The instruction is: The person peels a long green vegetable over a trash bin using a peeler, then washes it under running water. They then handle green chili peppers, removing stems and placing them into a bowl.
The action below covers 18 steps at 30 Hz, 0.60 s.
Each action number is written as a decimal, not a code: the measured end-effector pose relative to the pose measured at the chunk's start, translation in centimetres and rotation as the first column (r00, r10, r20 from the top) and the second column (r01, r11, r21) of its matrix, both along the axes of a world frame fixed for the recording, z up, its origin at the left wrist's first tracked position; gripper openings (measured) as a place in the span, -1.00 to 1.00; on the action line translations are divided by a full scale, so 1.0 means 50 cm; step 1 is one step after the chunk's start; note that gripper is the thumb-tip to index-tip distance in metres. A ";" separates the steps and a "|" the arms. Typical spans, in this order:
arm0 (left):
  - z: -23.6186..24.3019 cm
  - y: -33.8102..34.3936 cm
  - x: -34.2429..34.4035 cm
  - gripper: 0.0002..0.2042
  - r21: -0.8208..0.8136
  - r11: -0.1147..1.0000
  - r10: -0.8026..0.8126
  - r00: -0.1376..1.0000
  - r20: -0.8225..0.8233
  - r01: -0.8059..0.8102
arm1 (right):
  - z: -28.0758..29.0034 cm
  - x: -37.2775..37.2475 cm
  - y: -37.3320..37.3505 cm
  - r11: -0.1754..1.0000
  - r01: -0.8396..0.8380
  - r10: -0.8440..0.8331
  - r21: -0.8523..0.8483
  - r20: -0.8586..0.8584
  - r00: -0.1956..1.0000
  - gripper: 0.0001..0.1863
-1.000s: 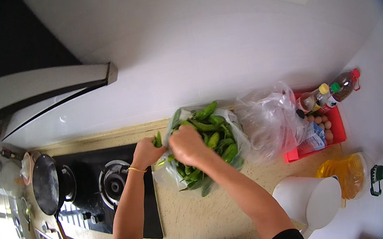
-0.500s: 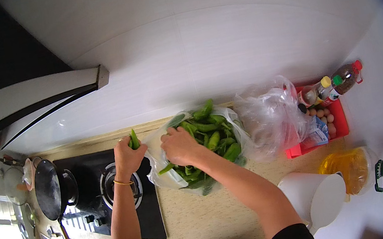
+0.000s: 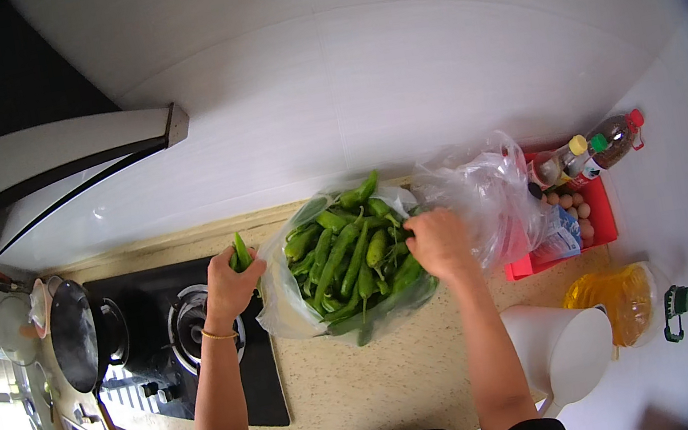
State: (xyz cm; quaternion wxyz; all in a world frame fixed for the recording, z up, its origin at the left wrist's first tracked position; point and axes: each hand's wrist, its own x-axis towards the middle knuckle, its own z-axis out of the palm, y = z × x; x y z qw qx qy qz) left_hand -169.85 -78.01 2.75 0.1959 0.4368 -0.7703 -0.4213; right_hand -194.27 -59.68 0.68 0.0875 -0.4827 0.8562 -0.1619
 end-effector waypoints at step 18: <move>-0.037 0.030 -0.003 -0.85 0.344 0.937 0.133 0.972 -0.194 -0.060 | -0.027 0.006 -0.040 0.999 0.010 -0.001 -0.047 0.181 0.984 -0.85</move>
